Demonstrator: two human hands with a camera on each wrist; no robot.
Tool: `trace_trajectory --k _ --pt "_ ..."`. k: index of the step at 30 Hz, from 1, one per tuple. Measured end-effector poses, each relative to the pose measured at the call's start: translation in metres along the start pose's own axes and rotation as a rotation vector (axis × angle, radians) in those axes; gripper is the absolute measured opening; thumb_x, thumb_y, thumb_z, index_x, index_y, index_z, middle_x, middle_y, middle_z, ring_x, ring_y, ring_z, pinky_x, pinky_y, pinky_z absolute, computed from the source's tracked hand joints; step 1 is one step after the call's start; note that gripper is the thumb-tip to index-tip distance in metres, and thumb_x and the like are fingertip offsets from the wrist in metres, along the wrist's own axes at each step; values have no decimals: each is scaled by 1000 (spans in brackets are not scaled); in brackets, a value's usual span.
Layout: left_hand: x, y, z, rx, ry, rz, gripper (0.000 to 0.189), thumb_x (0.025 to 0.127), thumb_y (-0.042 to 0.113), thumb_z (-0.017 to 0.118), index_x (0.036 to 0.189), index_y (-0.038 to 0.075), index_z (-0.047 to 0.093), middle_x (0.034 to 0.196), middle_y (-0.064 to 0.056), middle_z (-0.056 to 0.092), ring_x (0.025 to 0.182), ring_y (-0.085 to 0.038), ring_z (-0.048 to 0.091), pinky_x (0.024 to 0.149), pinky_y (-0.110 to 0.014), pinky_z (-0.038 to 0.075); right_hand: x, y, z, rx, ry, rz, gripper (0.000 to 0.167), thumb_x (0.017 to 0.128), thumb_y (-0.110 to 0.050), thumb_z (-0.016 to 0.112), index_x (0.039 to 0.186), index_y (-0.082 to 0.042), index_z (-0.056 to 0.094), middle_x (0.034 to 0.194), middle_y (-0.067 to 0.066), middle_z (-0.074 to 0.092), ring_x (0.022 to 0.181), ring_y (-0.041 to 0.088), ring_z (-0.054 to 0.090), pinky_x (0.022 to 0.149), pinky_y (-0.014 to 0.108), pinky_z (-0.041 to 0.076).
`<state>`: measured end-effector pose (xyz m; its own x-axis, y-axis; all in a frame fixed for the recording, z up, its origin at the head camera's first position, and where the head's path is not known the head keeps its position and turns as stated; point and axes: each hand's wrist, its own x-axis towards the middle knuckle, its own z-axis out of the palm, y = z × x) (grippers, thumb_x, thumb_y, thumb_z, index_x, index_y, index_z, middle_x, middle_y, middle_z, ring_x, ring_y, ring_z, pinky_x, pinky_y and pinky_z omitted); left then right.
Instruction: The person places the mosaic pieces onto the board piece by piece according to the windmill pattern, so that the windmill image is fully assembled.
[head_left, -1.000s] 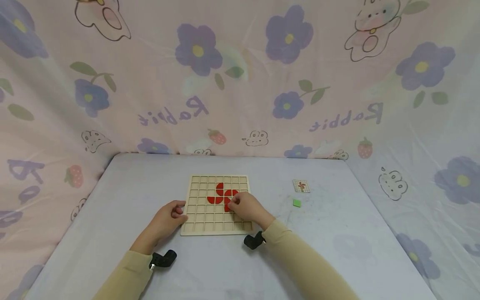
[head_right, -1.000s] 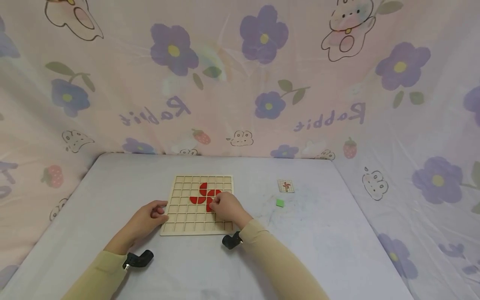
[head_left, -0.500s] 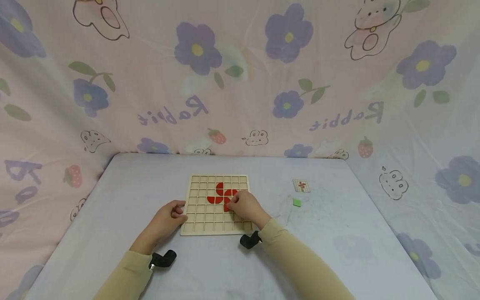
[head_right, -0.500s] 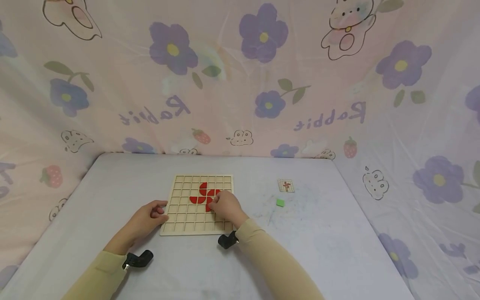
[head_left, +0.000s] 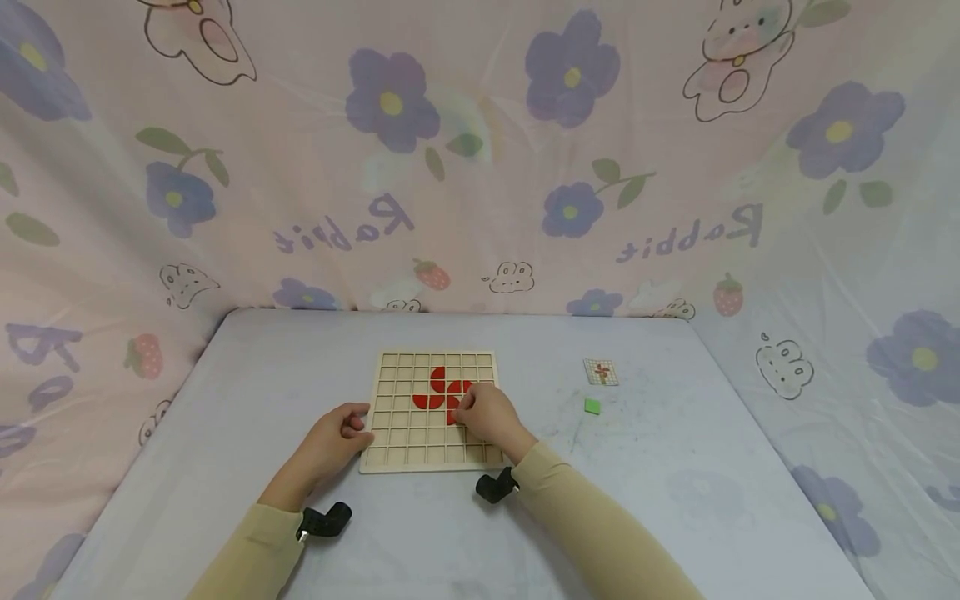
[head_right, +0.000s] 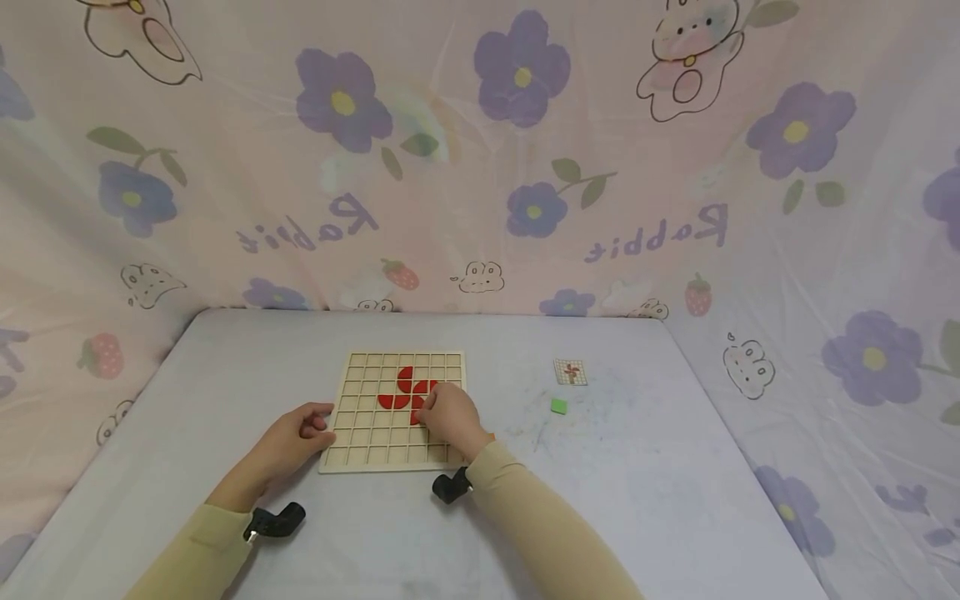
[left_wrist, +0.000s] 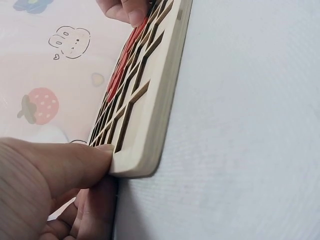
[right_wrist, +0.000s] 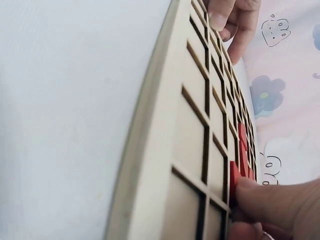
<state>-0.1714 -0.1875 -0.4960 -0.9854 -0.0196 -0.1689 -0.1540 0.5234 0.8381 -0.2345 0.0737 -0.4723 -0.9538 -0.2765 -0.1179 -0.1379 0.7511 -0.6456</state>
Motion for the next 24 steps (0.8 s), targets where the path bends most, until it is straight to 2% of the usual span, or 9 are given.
trace_trajectory --k 7,13,18,24 --pt "-1 1 0 1 -7 23 51 89 7 67 136 0 49 103 -9 50 87 -18 52 69 -28 44 -3 1 1 8 5 21 19 87 -20 73 78 -12 59 74 -2 58 67 15 53 58 30 44" --pt "-1 -1 -2 4 -5 9 52 88 8 67 136 0 49 104 -9 50 88 -18 52 71 -29 44 -5 9 -3 88 -40 -74 16 90 -27 70 86 -15 61 79 -3 59 71 14 54 62 30 45" --pt "-1 1 -2 8 -9 7 52 89 9 68 136 0 49 104 -9 50 88 -18 52 71 -29 44 -11 30 -28 167 -41 -130 17 91 -33 68 97 -18 64 89 -3 62 81 16 57 69 33 48" --pt "-3 4 -3 14 -15 10 52 89 9 67 136 0 49 103 -9 50 88 -18 52 71 -29 43 -20 61 -61 147 9 -63 21 88 -35 71 101 -19 66 89 -3 62 80 17 57 68 33 47"
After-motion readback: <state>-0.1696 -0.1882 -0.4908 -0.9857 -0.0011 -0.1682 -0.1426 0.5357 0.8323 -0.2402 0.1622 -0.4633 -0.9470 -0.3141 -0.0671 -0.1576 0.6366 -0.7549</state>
